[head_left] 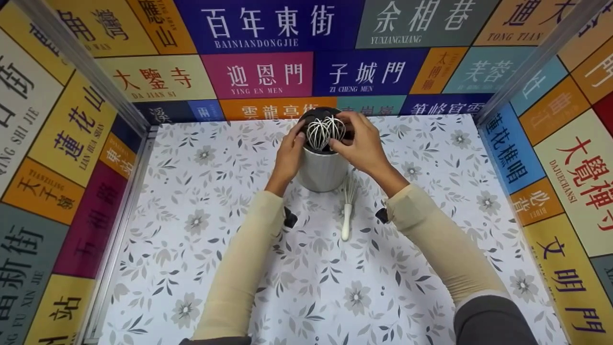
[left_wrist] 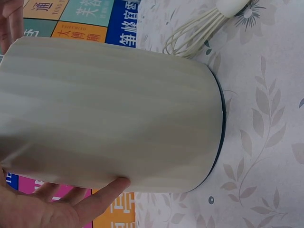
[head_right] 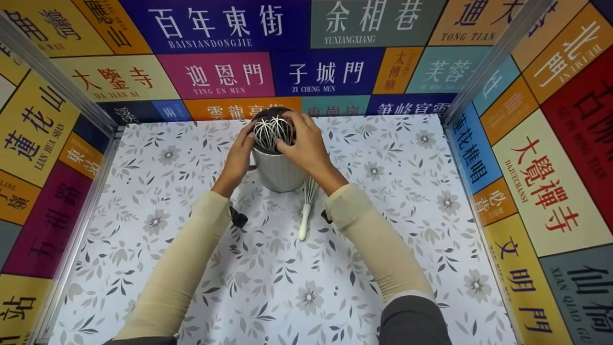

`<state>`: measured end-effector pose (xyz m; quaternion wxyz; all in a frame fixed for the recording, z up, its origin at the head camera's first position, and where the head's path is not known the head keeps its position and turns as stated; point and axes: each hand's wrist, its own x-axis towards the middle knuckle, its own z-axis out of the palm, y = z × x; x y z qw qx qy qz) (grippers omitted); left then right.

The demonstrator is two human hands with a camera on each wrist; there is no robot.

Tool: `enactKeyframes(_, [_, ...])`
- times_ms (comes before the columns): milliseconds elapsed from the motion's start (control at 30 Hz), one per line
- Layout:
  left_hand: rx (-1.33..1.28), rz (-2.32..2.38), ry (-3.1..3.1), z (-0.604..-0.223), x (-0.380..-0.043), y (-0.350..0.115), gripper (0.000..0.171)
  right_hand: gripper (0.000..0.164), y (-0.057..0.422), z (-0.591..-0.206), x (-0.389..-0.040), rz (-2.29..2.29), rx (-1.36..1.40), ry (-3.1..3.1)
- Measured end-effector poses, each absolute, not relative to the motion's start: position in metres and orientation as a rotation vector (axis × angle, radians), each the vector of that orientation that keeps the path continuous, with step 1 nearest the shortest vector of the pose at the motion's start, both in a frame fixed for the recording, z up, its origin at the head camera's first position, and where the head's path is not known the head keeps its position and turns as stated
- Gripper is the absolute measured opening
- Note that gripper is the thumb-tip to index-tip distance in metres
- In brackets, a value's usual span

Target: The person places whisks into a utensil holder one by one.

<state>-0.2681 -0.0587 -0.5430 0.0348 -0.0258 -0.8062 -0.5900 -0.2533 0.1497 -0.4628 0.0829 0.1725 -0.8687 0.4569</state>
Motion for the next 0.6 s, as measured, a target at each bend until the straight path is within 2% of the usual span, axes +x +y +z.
enactKeyframes(600, [-0.069,-1.800,-2.453,-0.545,-0.270,-0.058,0.045,0.040,0.180,-0.473,-0.243,1.731,0.298,-2.423])
